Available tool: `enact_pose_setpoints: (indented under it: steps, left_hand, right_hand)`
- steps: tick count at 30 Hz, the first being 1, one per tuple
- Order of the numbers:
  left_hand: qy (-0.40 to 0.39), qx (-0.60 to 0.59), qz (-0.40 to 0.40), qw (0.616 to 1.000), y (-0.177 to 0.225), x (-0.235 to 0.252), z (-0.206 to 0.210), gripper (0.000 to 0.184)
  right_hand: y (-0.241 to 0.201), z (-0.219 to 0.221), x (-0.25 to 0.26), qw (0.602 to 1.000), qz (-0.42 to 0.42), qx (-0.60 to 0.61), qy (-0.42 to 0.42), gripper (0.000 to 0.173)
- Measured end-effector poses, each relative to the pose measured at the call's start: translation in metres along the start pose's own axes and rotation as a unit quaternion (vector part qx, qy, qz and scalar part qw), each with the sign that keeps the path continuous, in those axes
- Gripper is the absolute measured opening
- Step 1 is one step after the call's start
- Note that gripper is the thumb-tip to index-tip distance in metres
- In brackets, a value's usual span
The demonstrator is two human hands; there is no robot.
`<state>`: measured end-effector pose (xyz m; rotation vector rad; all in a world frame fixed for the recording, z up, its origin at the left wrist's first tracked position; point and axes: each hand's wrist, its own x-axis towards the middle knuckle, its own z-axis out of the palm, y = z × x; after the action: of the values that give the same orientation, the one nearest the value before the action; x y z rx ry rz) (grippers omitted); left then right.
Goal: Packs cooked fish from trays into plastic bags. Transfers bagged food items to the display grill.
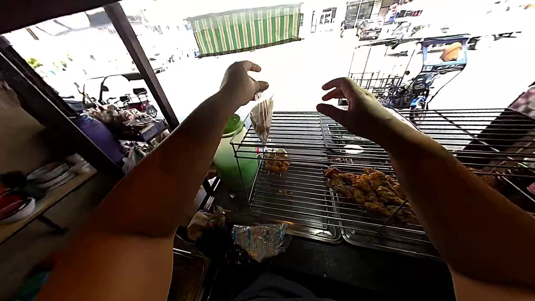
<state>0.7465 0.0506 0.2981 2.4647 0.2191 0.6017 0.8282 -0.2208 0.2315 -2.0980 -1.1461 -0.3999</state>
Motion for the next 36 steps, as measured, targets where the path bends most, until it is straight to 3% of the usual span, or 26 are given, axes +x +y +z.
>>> enact_pose_setpoints:
  steps: [5, 9, 16, 24, 32, 36]
  left_hand:
    - [0.014, -0.033, -0.058, 0.998, -0.028, -0.01, 0.008, 0.053]
    - [0.027, -0.126, -0.101, 0.987, -0.047, -0.018, 0.006, 0.048]
    - [0.001, -0.21, -0.118, 0.971, -0.056, -0.031, -0.001, 0.045]
    - [-0.004, -0.281, -0.246, 0.927, -0.098, -0.036, 0.005, 0.031]
    - [0.014, -0.321, -0.197, 0.926, -0.059, -0.03, 0.007, 0.035]
    - [0.022, -0.383, -0.189, 0.904, -0.053, -0.026, 0.013, 0.025]
  right_hand:
    - [0.006, 0.0, -0.018, 1.0, 0.007, 0.02, -0.023, 0.045]
    - [0.004, -0.003, -0.028, 0.998, 0.019, 0.046, -0.037, 0.043]
    - [-0.003, -0.005, -0.032, 0.993, 0.053, 0.088, -0.061, 0.04]
    - [-0.004, 0.004, -0.042, 0.99, 0.062, 0.079, -0.1, 0.04]
    - [-0.001, 0.012, -0.04, 0.991, 0.035, 0.074, -0.106, 0.038]
    - [0.001, 0.02, -0.043, 0.992, 0.029, 0.064, -0.107, 0.037]
